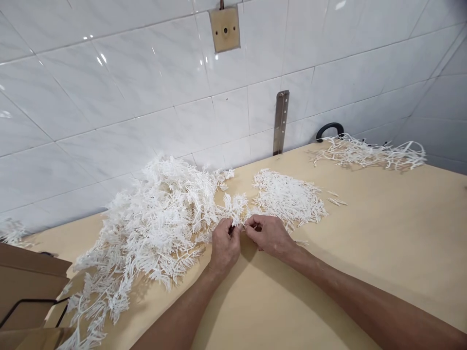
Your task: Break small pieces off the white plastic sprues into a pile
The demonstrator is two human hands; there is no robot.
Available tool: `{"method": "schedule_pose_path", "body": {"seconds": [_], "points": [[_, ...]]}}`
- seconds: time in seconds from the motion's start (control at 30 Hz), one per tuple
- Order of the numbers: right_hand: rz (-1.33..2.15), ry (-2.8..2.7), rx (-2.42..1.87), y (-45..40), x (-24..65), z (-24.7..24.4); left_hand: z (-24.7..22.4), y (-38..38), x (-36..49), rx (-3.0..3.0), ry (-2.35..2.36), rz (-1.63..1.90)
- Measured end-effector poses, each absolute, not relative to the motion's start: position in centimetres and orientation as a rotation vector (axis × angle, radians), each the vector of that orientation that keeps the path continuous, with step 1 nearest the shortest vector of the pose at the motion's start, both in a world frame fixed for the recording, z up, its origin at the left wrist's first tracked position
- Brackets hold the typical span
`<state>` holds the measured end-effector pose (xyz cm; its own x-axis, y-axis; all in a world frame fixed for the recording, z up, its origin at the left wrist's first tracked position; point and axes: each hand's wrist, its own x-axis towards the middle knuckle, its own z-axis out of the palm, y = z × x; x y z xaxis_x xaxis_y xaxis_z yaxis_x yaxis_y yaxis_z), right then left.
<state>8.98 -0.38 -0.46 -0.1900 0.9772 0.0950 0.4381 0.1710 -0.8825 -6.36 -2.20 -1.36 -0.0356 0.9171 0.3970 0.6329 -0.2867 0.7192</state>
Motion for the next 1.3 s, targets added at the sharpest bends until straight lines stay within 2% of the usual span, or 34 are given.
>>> {"method": "schedule_pose_path", "body": {"seconds": [0.2,0.27,0.4,0.57,0.77,0.87,0.93,1.1,1.3], "points": [[1.266,-1.615,-1.392,-0.2,8.7,-0.8,-1.7,-2.2,-6.5,1.892,1.61,1.259],[1.132,-1.673,-1.372,0.0,8.7,-1.2,-1.7,-2.1,-6.5,1.79,1.564,1.246],[0.637,-1.797,-1.337,0.1,8.8,-1.4,-1.5,-2.2,-6.5,1.73,1.418,1.222],[1.019,-1.741,-1.405,0.2,11.1,0.9,-1.6,-2.2,-6.6,1.722,1.466,1.231],[0.539,-1.608,-1.659,2.5,16.2,2.5,-1.9,-1.9,-6.9,1.715,1.448,1.212],[0.237,-1.643,-1.607,2.6,16.6,2.4,-1.6,-2.0,-6.7,1.738,1.448,1.184],[0.32,-1.683,-1.478,1.8,15.7,2.5,-1.3,-2.1,-6.6,1.773,1.446,1.176],[0.979,-1.815,-1.422,-0.4,12.1,2.3,-1.0,-2.2,-6.3,1.867,1.441,1.159],[1.174,-1.843,-1.429,-0.4,11.4,1.4,-1.1,-2.3,-6.1,1.983,1.441,1.094]]}}
